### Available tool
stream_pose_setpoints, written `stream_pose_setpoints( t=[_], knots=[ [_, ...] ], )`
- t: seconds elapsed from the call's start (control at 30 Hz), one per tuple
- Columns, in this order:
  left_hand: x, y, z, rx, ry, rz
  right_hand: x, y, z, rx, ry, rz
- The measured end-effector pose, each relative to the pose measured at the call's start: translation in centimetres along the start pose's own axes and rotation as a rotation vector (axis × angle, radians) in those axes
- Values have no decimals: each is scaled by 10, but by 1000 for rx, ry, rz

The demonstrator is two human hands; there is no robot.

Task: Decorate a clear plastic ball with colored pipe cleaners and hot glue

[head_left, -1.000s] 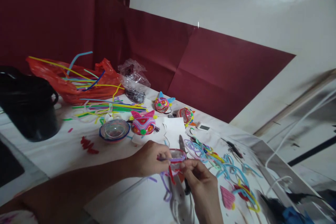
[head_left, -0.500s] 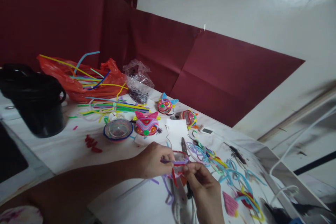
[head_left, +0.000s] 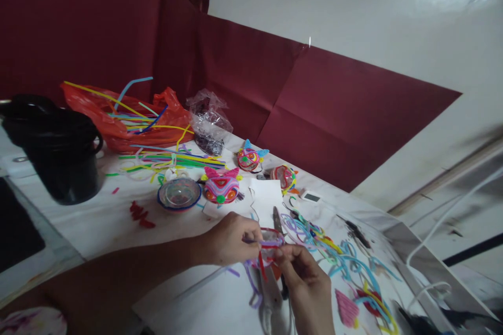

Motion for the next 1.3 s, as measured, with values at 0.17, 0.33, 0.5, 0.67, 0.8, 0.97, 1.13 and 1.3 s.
stream_pose_setpoints(
  t=[0.17, 0.33, 0.5, 0.67, 0.8, 0.97, 1.13, 1.3],
  knots=[
    [-6, 2, -1, -27, -50, -36, -6, 1, -4, 17, -12, -12],
    [-16, 4, 1, -38, -116, -101, -14, 1, -11, 102, -5, 67],
    [-22, 3, 5, -38, -179, -153, -23, 6, -13, 79, -77, 99],
    [-19, -2, 9, -24, -212, -186, -37, 9, -12, 52, -206, 46],
    [-19, -1, 11, -50, -223, -172, -45, 9, -12, 62, -238, 19],
    [-24, 0, 13, -36, -237, -166, -54, 6, -15, 71, -344, -97],
    [-23, 1, 13, -39, -224, -184, -69, 9, -25, 60, -603, -203],
    [-25, 1, 13, -40, -231, -171, -75, 9, -29, 103, -704, -236]
  ],
)
Point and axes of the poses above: each hand's wrist, its own z-axis towards the middle knuckle, its own y-axis out of the palm, x = y × z, the point moved 10 cm from there along z, towards the middle knuckle, and after that the axes turned 10 degrees about x, right-handed, at the moved point
